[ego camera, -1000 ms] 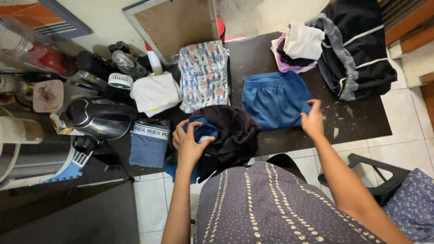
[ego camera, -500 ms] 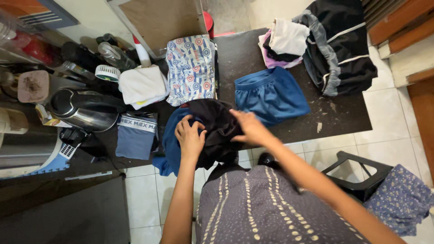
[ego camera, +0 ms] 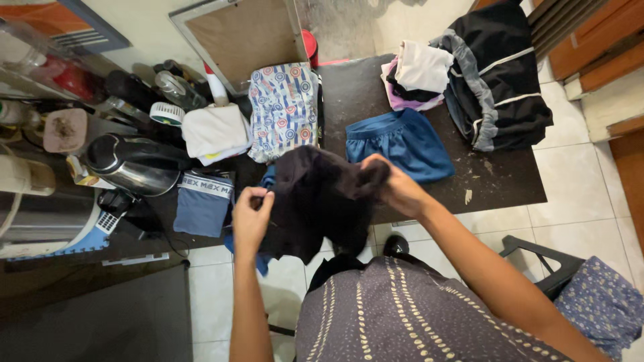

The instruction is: The person folds several pieces of clothing by hand on a dark table, including shirts and shorts, and then carries a stack of folded items away.

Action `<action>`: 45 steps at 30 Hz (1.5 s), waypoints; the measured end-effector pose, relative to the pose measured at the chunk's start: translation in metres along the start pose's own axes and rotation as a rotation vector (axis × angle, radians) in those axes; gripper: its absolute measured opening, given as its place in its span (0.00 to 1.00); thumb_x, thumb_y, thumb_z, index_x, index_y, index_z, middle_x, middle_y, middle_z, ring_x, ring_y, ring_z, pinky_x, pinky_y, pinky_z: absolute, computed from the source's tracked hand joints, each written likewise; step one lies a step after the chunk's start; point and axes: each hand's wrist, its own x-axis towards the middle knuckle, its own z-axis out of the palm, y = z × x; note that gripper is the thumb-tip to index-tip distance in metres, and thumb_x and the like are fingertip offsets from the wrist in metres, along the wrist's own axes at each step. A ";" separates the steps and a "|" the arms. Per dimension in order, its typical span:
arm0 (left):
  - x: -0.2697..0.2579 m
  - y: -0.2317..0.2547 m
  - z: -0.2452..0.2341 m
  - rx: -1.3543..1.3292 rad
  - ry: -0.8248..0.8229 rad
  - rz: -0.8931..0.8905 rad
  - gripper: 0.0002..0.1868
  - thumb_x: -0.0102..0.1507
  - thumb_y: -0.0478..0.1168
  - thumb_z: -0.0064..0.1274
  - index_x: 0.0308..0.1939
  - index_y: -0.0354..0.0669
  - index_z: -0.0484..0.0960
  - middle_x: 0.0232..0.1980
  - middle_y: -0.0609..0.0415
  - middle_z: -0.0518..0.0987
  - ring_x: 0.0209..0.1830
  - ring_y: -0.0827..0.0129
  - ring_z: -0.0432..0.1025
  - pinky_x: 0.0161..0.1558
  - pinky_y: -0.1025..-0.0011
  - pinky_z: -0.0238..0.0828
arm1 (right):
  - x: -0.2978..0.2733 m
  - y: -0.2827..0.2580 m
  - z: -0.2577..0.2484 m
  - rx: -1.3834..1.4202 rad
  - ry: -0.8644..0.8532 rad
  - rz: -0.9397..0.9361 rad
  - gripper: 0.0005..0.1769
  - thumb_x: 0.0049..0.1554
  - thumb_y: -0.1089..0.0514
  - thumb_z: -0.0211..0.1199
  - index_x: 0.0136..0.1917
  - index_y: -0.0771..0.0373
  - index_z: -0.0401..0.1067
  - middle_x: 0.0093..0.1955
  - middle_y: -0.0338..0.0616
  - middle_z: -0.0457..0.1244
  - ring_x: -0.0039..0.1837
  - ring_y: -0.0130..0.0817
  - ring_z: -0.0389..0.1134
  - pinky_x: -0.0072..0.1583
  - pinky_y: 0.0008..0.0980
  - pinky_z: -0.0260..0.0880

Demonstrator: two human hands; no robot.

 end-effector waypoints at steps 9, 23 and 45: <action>0.009 0.121 -0.018 -0.293 -0.166 0.163 0.05 0.61 0.33 0.54 0.39 0.39 0.74 0.47 0.59 0.76 0.47 0.82 0.70 0.52 0.82 0.65 | -0.049 -0.093 0.004 0.246 -0.059 -0.467 0.10 0.61 0.54 0.52 0.55 0.58 0.61 0.56 0.44 0.61 0.59 0.33 0.63 0.62 0.34 0.64; 0.142 0.052 0.061 0.276 -0.185 0.495 0.13 0.62 0.47 0.58 0.36 0.41 0.83 0.36 0.53 0.82 0.38 0.64 0.74 0.43 0.67 0.68 | -0.094 -0.143 -0.010 0.438 -0.055 -0.886 0.11 0.72 0.51 0.46 0.52 0.59 0.59 0.55 0.42 0.59 0.63 0.35 0.61 0.70 0.35 0.58; 0.094 0.130 0.152 -0.325 -0.893 0.435 0.14 0.68 0.44 0.48 0.36 0.37 0.68 0.35 0.65 0.63 0.36 0.81 0.59 0.39 0.79 0.61 | -0.163 -0.175 -0.030 0.081 0.297 -0.933 0.10 0.69 0.53 0.53 0.57 0.61 0.64 0.58 0.45 0.62 0.62 0.36 0.65 0.69 0.34 0.65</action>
